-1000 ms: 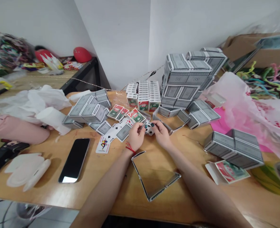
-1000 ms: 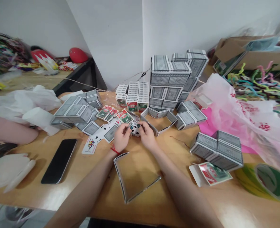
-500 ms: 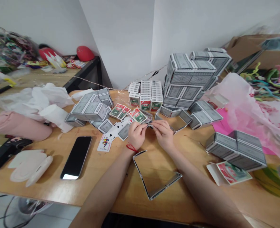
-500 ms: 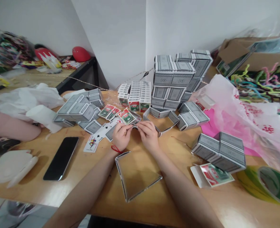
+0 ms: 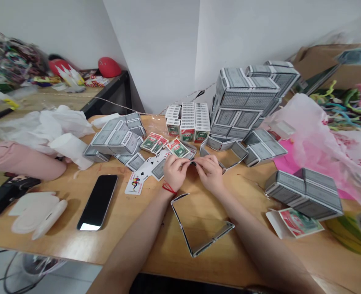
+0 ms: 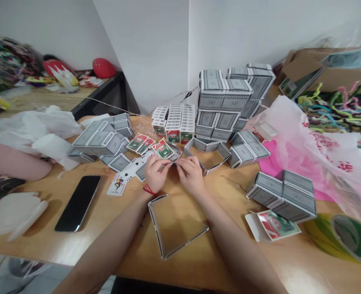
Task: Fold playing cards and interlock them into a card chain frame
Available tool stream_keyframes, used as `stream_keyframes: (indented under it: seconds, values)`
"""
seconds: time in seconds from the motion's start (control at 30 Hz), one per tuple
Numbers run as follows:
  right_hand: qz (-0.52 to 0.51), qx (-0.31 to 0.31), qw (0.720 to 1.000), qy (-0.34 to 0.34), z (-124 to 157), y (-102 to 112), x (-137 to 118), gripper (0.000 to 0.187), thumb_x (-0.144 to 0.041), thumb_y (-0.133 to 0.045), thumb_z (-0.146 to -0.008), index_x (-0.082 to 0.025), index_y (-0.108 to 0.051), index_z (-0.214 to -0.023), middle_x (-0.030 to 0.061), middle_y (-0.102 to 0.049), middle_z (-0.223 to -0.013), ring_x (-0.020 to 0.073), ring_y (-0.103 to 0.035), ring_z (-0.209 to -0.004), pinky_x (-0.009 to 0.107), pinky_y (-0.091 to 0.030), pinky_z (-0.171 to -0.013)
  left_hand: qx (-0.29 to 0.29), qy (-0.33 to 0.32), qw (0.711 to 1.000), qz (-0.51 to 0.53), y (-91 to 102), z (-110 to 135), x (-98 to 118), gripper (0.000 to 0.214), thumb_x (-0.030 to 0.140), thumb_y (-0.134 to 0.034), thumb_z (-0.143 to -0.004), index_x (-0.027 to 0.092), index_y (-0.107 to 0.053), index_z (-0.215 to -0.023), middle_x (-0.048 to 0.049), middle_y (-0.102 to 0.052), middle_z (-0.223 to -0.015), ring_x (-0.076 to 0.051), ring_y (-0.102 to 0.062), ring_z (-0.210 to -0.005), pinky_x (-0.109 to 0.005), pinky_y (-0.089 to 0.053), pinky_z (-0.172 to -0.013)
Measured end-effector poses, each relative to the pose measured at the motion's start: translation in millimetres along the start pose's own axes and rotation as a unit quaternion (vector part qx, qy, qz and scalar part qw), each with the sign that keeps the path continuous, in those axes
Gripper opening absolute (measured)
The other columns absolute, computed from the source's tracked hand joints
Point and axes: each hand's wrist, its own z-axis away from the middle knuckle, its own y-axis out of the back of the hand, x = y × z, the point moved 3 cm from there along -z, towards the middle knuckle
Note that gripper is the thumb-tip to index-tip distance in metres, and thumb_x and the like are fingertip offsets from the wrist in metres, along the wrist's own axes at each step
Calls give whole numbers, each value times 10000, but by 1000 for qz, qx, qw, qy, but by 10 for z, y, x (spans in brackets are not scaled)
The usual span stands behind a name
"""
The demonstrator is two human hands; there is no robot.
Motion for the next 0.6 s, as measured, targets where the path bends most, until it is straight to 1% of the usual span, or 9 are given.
stream_keyframes:
  seconds: [0.13,0.23,0.37,0.6]
  values:
    - [0,2,1000,-10,16,-15,47,185,-199,-451,-822,-239,-613,-899,44,-655,-868,191,-534,-782,379,-449,-748,-8,56,998,31,-34,3,-46,141,317,-592,-744,180,-625,-740,-28,-571,-730,-135,-529,-748,-276,-433,-716]
    - [-15,6,999,-34,25,-21,74,189,-208,-425,-830,-228,-601,-897,55,-642,-859,184,-558,-787,357,-460,-735,-25,70,996,41,-47,9,-59,153,320,-570,-760,177,-625,-755,-36,-594,-754,-136,-543,-757,-278,-435,-722]
    - [-13,2,998,-65,29,-24,87,190,-221,-410,-829,-222,-588,-895,60,-634,-862,184,-575,-796,342,-466,-726,-36,59,997,36,-34,11,-41,160,296,-520,-796,180,-629,-780,-43,-609,-771,-138,-549,-762,-281,-433,-730]
    - [-13,2,998,-58,36,-30,62,172,-199,-416,-825,-216,-576,-887,62,-628,-872,177,-572,-811,328,-468,-732,-41,29,999,19,-24,32,-20,207,202,-418,-834,169,-622,-845,-65,-613,-809,-143,-546,-775,-275,-432,-722]
